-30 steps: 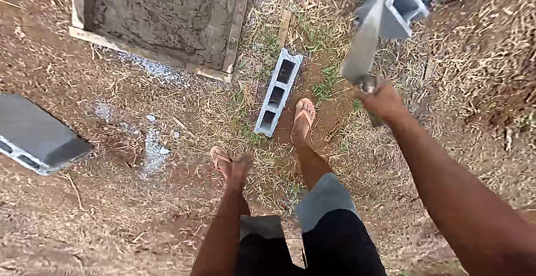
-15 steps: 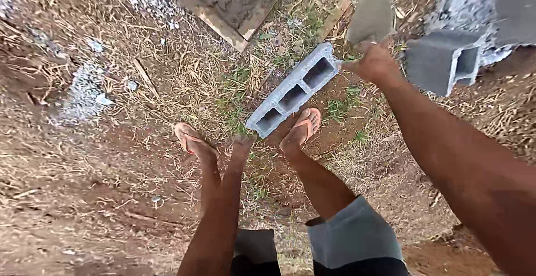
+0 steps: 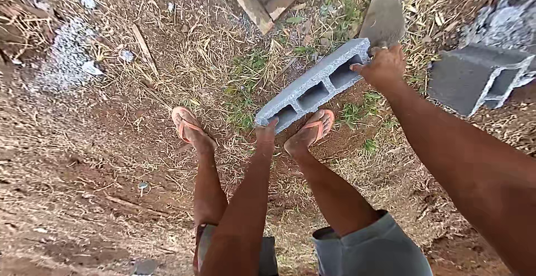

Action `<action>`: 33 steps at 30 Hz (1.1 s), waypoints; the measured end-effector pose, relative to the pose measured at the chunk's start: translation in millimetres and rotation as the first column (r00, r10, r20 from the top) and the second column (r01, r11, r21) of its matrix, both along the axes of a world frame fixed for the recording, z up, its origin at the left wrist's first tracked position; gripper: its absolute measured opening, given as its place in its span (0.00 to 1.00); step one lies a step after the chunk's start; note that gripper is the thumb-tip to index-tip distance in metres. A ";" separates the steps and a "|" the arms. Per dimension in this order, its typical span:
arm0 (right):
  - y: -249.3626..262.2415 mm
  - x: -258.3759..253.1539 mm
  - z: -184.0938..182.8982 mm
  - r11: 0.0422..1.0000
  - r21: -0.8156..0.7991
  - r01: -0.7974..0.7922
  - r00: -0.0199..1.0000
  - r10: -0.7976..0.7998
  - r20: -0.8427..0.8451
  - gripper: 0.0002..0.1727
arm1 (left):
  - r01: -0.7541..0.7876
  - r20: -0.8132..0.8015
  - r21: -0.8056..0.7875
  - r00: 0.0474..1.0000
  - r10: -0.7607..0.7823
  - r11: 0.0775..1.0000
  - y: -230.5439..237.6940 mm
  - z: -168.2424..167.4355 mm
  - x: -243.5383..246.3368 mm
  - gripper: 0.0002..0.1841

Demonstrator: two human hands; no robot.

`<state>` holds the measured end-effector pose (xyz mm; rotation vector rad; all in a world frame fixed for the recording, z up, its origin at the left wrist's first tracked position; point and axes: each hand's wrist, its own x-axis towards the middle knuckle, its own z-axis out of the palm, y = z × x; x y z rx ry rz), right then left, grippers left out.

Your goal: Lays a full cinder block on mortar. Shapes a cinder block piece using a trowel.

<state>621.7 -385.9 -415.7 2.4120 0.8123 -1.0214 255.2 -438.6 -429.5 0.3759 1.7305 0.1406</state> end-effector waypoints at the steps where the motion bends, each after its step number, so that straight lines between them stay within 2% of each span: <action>1: 1.0 1.1 -0.9 1.000 -0.007 -0.014 1.000 0.014 -0.002 0.37 | -0.035 -0.040 -0.002 0.999 0.035 0.999 0.1 -2.0 6.6 0.34; 4: 5.5 -2.0 5.0 0.998 -0.042 -0.052 0.999 0.052 -0.005 0.31 | -0.074 -0.125 -0.010 0.990 0.072 0.997 2.9 -0.8 18.6 0.32; 8: 10.4 -9.6 13.5 0.996 -0.047 -0.073 0.997 0.073 -0.015 0.29 | -0.067 -0.173 0.005 0.983 0.067 0.998 12.0 4.7 15.9 0.31; 12: 3.1 -25.2 40.3 0.997 -0.018 -0.069 0.997 0.068 -0.033 0.28 | 0.025 -0.180 0.002 0.983 -0.025 1.000 19.7 33.7 -11.7 0.34; 15: -7.4 -49.8 79.4 1.000 0.004 -0.019 0.999 0.019 -0.047 0.26 | 0.085 -0.176 0.014 0.981 -0.081 0.996 34.7 78.5 -43.2 0.35; 17: -8.8 -71.8 113.7 0.999 -0.038 -0.014 0.996 0.011 -0.084 0.28 | 0.127 -0.185 0.024 0.975 -0.121 0.992 50.8 116.8 -67.9 0.34; 23: 25.5 -165.8 230.4 0.998 -0.037 0.050 0.991 -0.054 -0.121 0.31 | 0.308 -0.239 0.135 0.933 -0.271 0.942 105.2 223.5 -165.6 0.38; 27: 64.0 -234.5 292.8 0.999 -0.006 0.049 0.995 -0.050 -0.092 0.29 | 0.270 -0.237 0.152 0.944 -0.231 0.951 147.2 297.5 -228.3 0.36; 33: 140.4 -328.8 385.3 0.999 0.046 0.026 0.998 -0.024 -0.058 0.29 | 0.254 -0.235 0.301 0.954 -0.187 0.919 214.3 390.4 -324.5 0.36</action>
